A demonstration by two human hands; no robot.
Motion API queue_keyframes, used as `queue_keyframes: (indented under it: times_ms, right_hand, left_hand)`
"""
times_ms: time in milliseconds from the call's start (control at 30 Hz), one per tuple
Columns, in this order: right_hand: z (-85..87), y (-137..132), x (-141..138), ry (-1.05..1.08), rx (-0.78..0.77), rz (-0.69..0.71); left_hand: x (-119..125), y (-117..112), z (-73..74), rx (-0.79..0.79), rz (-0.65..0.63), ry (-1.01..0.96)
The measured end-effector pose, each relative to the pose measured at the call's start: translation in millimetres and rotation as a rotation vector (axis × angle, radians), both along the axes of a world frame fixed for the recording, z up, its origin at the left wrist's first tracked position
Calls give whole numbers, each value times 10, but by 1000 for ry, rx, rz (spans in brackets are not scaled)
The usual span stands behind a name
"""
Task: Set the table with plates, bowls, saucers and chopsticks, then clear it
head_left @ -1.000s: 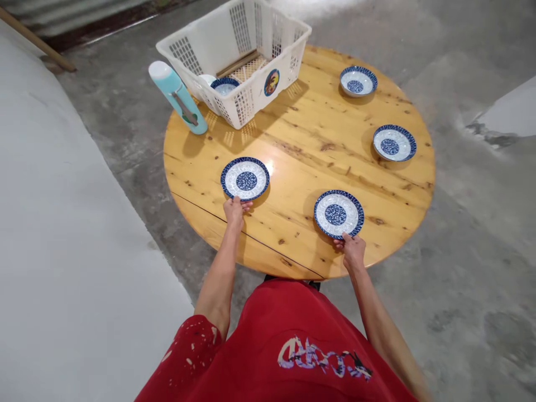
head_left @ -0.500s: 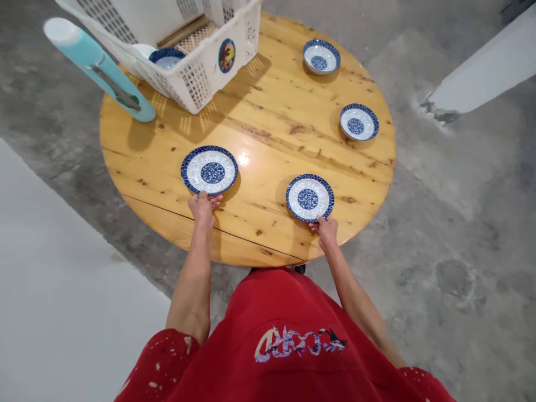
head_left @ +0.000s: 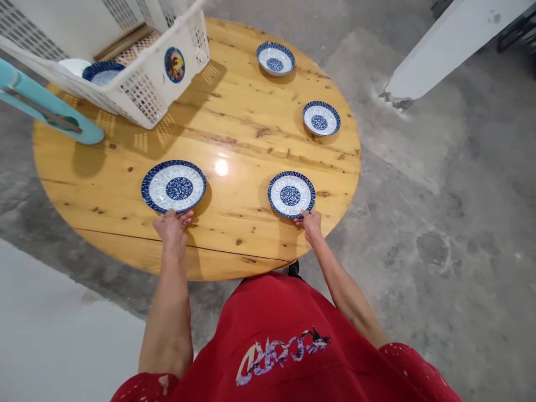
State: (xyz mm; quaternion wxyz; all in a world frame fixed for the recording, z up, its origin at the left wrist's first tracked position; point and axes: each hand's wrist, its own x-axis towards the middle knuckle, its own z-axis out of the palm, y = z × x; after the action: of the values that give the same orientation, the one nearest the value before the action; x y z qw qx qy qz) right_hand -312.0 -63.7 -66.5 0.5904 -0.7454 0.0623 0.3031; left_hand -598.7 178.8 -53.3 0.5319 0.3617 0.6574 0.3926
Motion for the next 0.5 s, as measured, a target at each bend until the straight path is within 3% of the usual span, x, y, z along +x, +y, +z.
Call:
queue_keyframes:
  times_ms: [100, 500]
  right_hand:
    - [13, 2, -4, 15, -1, 20]
    - [-33, -7, -109, -3, 4, 70]
  left_hand:
    - [-3, 6, 5, -28, 50, -60]
    - [0, -30, 66, -37, 40, -58]
